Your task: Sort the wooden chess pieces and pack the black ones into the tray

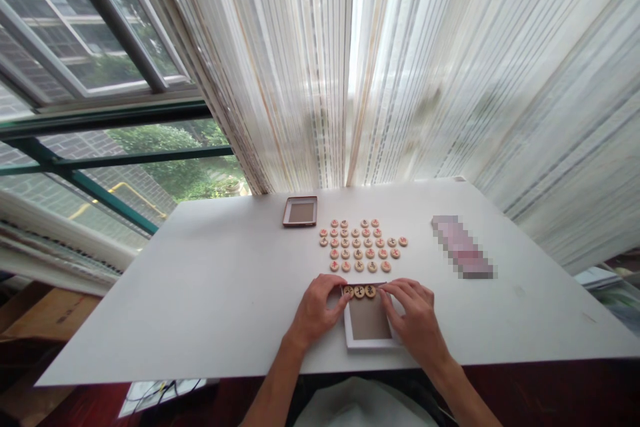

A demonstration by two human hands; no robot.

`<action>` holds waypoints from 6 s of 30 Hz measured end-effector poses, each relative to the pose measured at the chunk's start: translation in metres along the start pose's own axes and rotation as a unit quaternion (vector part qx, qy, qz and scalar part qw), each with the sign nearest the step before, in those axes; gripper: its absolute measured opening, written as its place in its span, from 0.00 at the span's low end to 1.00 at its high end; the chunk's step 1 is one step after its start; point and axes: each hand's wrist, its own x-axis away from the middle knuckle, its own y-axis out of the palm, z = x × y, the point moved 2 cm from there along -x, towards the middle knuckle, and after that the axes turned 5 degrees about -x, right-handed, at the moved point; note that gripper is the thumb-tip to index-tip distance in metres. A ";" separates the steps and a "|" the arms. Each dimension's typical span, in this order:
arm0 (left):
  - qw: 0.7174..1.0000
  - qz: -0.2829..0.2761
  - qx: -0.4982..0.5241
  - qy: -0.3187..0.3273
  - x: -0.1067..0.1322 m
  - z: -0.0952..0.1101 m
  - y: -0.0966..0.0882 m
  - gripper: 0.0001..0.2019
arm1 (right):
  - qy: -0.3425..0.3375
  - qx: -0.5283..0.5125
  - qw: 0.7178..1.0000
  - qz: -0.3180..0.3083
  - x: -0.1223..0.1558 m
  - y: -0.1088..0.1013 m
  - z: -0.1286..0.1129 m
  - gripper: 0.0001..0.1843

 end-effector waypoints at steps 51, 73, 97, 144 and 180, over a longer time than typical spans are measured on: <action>0.971 -0.141 -0.146 0.124 -0.133 -0.022 -0.020 0.06 | 0.147 -0.144 0.979 -0.010 0.018 -0.021 0.052 0.11; 0.925 -0.224 -0.210 0.224 -0.120 0.030 0.018 0.06 | 0.145 -0.139 0.979 -0.009 0.018 -0.022 0.051 0.10; 0.924 -0.236 -0.218 0.209 -0.120 0.028 0.036 0.05 | 0.157 -0.161 0.974 0.005 0.017 -0.025 0.050 0.12; 0.998 0.004 -0.051 -0.030 -0.011 -0.008 -0.013 0.07 | 0.222 -0.397 0.890 -0.024 0.006 0.007 0.061 0.18; 1.000 -0.015 -0.007 -0.026 -0.001 0.001 0.007 0.08 | 0.185 -0.300 0.934 -0.061 0.005 -0.002 0.042 0.14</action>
